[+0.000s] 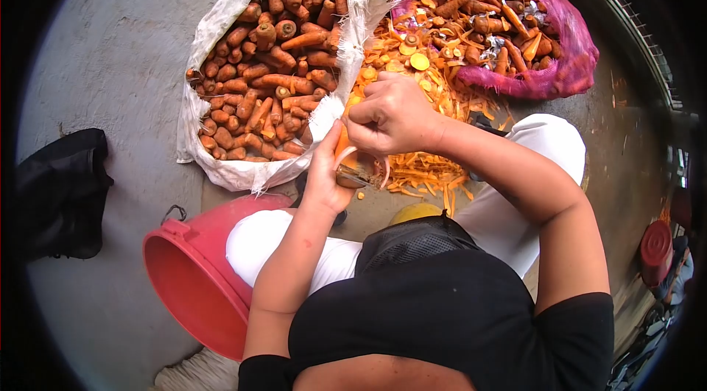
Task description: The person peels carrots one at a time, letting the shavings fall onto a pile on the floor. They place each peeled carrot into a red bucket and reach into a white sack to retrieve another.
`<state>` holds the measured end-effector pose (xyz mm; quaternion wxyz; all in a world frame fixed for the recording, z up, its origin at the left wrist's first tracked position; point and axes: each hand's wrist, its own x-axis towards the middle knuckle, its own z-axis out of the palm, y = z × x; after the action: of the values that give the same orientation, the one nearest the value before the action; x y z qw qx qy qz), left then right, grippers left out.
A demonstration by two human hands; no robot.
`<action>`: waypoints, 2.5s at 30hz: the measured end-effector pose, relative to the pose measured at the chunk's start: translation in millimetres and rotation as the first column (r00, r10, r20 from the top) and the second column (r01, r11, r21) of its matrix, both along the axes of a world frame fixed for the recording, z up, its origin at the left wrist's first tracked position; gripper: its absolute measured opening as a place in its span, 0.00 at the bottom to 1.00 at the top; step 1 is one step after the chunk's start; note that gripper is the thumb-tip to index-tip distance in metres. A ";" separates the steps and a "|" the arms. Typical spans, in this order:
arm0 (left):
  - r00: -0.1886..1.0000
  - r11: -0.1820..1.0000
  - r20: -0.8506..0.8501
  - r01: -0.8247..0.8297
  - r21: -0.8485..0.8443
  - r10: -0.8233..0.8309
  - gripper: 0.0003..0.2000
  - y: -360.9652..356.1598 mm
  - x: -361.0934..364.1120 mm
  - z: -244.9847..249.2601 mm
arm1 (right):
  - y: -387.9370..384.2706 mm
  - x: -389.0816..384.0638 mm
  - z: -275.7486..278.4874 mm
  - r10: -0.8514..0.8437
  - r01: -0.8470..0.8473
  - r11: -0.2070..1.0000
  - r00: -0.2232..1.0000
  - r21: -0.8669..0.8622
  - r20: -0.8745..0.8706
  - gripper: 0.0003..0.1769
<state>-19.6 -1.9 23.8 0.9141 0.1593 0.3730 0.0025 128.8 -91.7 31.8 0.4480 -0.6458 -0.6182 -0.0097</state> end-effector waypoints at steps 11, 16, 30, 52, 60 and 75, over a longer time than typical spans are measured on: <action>0.988 0.978 0.002 0.150 0.144 -0.152 0.20 -6.7 -2.3 20.9 | 3.3 27.6 -10.7 -0.100 0.093 0.991 0.993 -0.101 -0.068 0.14; 0.976 0.961 -0.006 0.217 0.171 -0.219 0.22 -6.6 -13.6 8.7 | 3.1 53.1 -21.4 -0.244 0.243 0.962 0.970 -0.126 0.012 0.15; 0.995 0.978 0.073 0.059 0.198 -0.074 0.26 13.4 -13.1 6.9 | 5.3 80.8 -16.0 -0.568 0.455 0.724 0.820 -0.519 -0.074 0.17; 0.998 0.992 0.025 0.052 0.115 -0.055 0.18 -6.0 1.5 2.1 | 0.3 9.5 -6.5 0.038 -0.039 0.999 0.999 0.011 0.006 0.14; 0.987 0.971 -0.002 0.158 0.179 -0.160 0.22 -7.5 -14.5 12.1 | 6.4 33.3 -17.4 -0.129 0.125 0.991 0.987 -0.040 -0.097 0.15; 0.994 0.986 0.087 0.045 0.158 -0.059 0.26 16.5 -16.8 12.0 | 11.3 63.1 -23.4 -0.419 0.293 0.886 0.839 -0.360 -0.349 0.21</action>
<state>-36.4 14.6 35.8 0.9146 0.2396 0.3253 0.0148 191.9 -80.4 8.3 0.4591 -0.7960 -0.3704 0.1357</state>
